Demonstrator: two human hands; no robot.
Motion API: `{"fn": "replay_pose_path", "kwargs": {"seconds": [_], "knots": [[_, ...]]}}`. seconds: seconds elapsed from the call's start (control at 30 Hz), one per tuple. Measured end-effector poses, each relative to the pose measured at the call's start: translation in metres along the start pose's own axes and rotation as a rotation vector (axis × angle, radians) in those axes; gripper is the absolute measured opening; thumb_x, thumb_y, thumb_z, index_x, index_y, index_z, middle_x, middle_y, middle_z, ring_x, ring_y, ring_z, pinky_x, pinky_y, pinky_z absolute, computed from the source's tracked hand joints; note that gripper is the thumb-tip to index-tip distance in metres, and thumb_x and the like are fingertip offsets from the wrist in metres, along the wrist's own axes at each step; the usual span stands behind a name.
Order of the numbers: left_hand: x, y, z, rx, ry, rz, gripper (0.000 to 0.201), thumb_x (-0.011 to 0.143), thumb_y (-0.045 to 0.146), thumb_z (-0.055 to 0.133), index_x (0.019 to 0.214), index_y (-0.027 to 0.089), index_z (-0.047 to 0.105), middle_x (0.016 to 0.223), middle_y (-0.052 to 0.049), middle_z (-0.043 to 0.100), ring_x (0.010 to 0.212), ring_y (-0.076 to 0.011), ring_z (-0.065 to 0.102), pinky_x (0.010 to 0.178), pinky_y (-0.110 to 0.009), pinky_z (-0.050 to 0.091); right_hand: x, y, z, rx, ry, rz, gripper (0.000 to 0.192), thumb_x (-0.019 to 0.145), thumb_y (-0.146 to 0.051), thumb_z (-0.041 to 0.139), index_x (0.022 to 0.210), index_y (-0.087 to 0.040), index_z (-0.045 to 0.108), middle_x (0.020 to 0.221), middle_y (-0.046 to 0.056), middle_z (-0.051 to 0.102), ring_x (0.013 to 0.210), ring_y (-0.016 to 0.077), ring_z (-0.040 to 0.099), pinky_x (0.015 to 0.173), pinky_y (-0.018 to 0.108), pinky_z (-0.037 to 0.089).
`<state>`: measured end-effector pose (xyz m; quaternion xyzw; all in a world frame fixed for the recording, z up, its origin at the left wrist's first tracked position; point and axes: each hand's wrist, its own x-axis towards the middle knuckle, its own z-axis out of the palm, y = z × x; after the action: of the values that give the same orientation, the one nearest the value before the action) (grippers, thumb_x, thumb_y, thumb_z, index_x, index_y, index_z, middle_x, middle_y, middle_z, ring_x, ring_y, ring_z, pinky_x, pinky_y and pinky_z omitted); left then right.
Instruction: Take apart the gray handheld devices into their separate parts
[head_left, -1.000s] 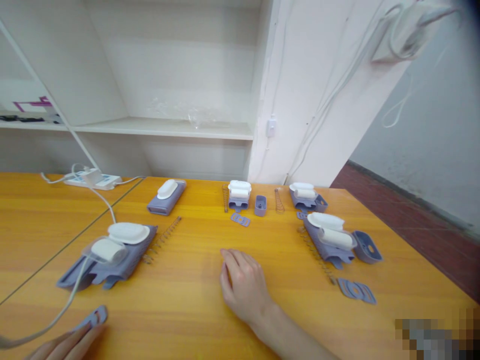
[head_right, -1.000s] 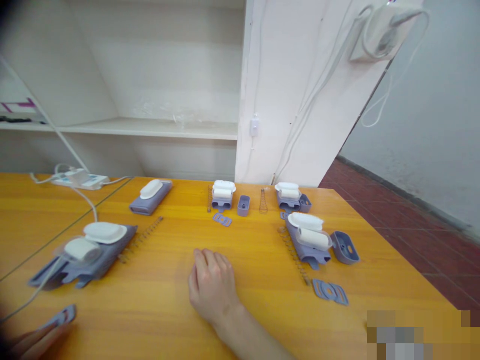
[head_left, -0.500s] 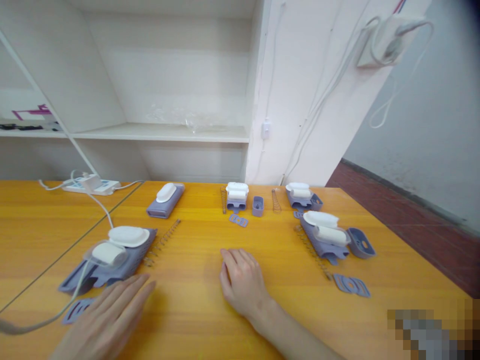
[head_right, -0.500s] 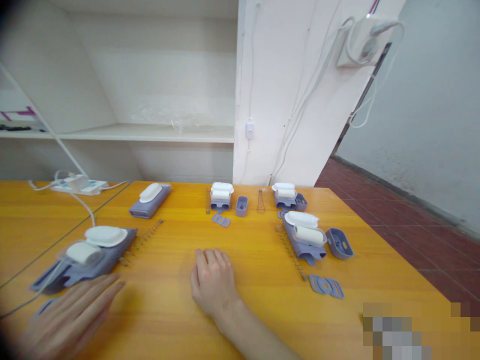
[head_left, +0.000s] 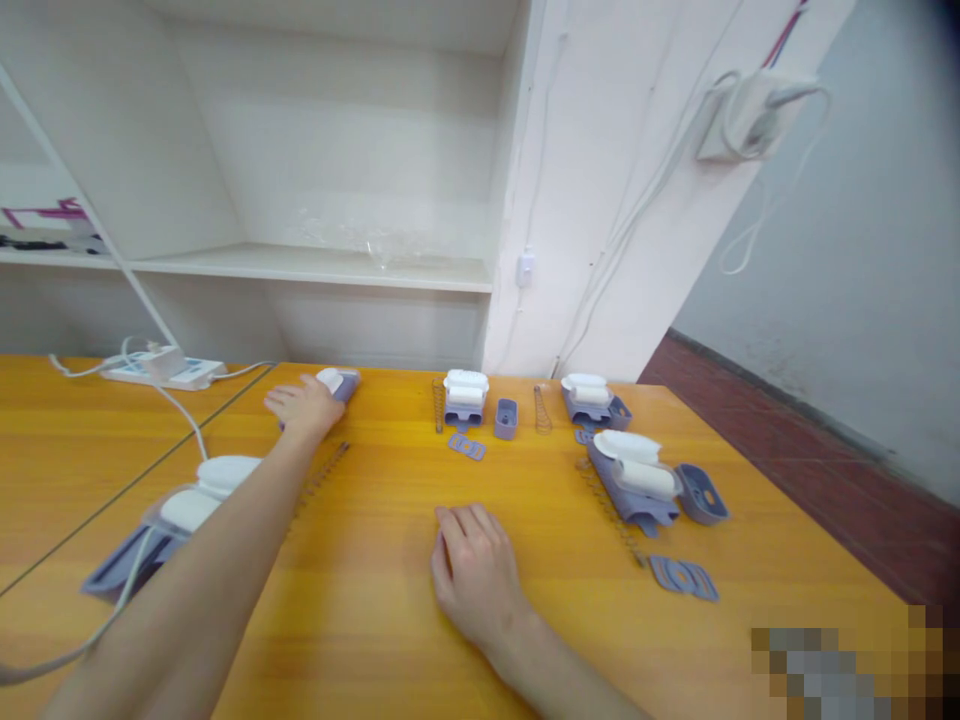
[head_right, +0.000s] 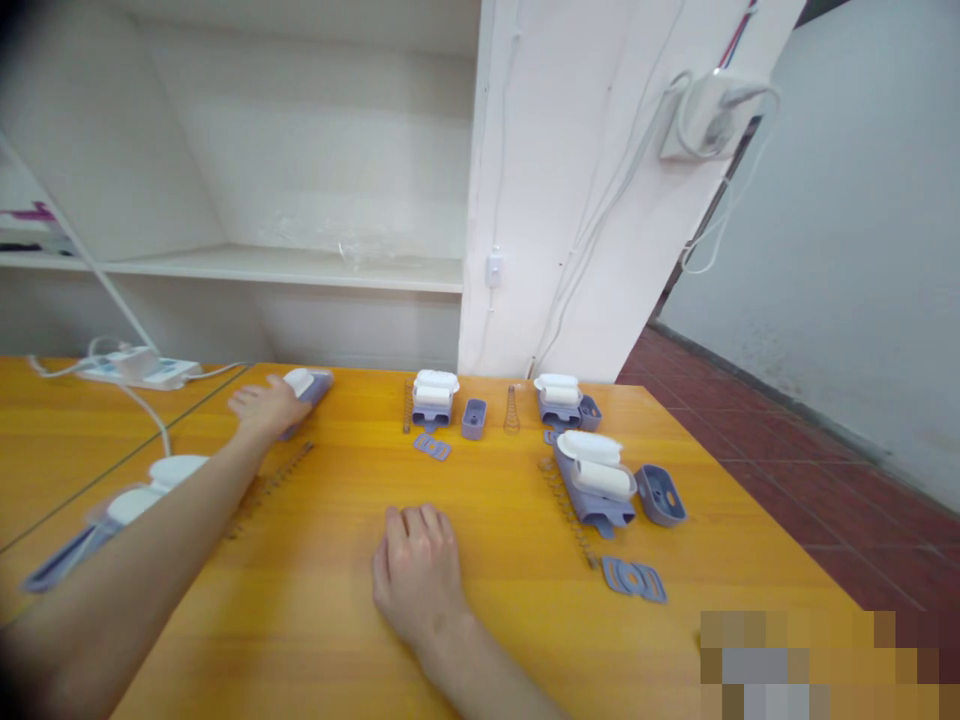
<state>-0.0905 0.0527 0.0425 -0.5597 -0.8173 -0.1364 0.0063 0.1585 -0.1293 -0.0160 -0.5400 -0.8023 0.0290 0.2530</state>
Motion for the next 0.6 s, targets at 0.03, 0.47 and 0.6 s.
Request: {"fn": "replay_pose_path", "kwargs": {"seconds": [0.03,0.47,0.6], "knots": [[0.004,-0.006,0.001,-0.009,-0.040,-0.017,0.074,0.083,0.046,0.047,0.126,-0.011,0.027,0.121,-0.039,0.047,0.116,-0.0476,0.045,0.089,-0.061,0.033,0.000,0.000,0.000,0.003,0.007,0.007,0.028,0.085,-0.016,0.046,0.109,-0.017,0.060,0.092,0.008,0.063,0.089,0.0214,0.053,0.080,0.034,0.040],[-0.027,0.023,0.018,0.124,-0.060,0.100,0.071,0.071,0.061,0.052,0.120,0.010,0.043,0.099,-0.023,0.065,0.096,-0.0395,0.062,0.076,-0.046,0.045,0.001,0.001,0.001,0.013,0.015,0.011,0.027,0.085,-0.017,0.046,0.108,-0.017,0.060,0.092,0.007,0.063,0.089,0.0211,0.052,0.080,0.034,0.040],[-0.039,0.025,0.001,0.123,0.028,0.126,0.071,0.074,0.063,0.047,0.122,0.010,0.041,0.100,-0.024,0.064,0.095,-0.0396,0.061,0.075,-0.044,0.045,0.003,0.003,0.001,0.028,0.043,0.022,0.027,0.085,-0.017,0.046,0.108,-0.017,0.060,0.093,0.008,0.063,0.090,0.0209,0.052,0.081,0.034,0.039]]}}
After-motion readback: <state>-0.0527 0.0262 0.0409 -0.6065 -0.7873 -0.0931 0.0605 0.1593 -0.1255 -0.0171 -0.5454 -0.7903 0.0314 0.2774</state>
